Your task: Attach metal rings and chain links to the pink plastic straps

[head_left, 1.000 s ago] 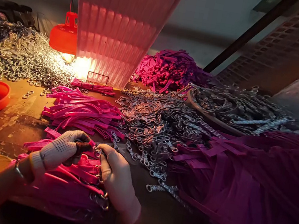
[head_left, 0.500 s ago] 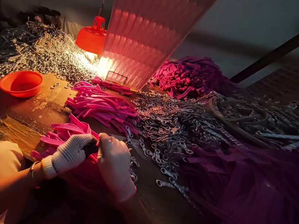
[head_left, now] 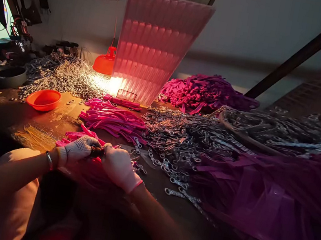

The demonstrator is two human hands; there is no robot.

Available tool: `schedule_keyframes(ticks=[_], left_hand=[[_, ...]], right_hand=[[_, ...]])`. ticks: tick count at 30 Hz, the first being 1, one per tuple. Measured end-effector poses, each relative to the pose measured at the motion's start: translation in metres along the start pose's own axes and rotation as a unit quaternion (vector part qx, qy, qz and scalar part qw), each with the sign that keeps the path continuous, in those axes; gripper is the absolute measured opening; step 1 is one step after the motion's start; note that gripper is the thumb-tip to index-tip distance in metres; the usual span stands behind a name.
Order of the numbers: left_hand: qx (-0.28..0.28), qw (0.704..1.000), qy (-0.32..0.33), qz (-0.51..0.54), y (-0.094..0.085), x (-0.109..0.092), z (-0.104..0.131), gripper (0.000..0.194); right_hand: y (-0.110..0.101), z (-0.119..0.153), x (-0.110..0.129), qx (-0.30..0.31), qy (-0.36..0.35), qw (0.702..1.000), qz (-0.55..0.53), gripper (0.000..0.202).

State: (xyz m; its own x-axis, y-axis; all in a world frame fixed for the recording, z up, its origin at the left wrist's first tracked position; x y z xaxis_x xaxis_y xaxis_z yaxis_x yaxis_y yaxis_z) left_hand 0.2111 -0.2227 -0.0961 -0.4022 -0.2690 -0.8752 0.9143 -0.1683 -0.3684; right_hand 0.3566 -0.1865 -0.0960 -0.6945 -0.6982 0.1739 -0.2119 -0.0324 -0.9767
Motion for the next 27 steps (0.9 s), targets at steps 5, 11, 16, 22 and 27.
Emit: schedule_keyframes(ticks=[5, 11, 16, 22, 27], left_hand=[[0.024, 0.997, -0.054, -0.056, -0.012, -0.024, 0.002, 0.02], [0.027, 0.997, -0.044, -0.062, -0.024, -0.036, -0.001, 0.011], [0.03, 0.998, -0.049, 0.005, -0.013, -0.024, -0.005, 0.015], [0.077, 0.996, -0.022, -0.047, -0.009, -0.018, -0.017, 0.01], [0.139, 0.96, 0.05, -0.238, -0.019, -0.029, -0.043, 0.015]], right_hand=[[-0.002, -0.004, 0.003, 0.005, -0.019, 1.0, 0.011, 0.021], [-0.003, -0.015, -0.007, -0.074, -0.005, 0.996, -0.052, 0.034], [0.004, -0.011, -0.012, -0.073, 0.024, 0.994, -0.076, 0.026], [0.002, -0.005, -0.009, -0.023, 0.019, 0.999, 0.025, 0.027], [0.02, -0.003, -0.008, 0.014, -0.008, 0.998, 0.053, 0.031]])
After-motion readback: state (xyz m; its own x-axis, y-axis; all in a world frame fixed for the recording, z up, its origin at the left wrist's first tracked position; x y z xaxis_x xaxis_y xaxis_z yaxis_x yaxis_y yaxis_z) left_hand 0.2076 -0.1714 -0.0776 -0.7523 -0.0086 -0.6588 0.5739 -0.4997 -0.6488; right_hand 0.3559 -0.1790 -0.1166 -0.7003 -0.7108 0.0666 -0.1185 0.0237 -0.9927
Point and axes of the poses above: each hand's wrist, its own z-axis away from the middle knuckle, its own y-axis out of the palm, x = y × z, the point moved 3 cm from there along -z, towards the middle knuckle, and after that the axes turned 1 degree about -z, right-handed, at the moved point
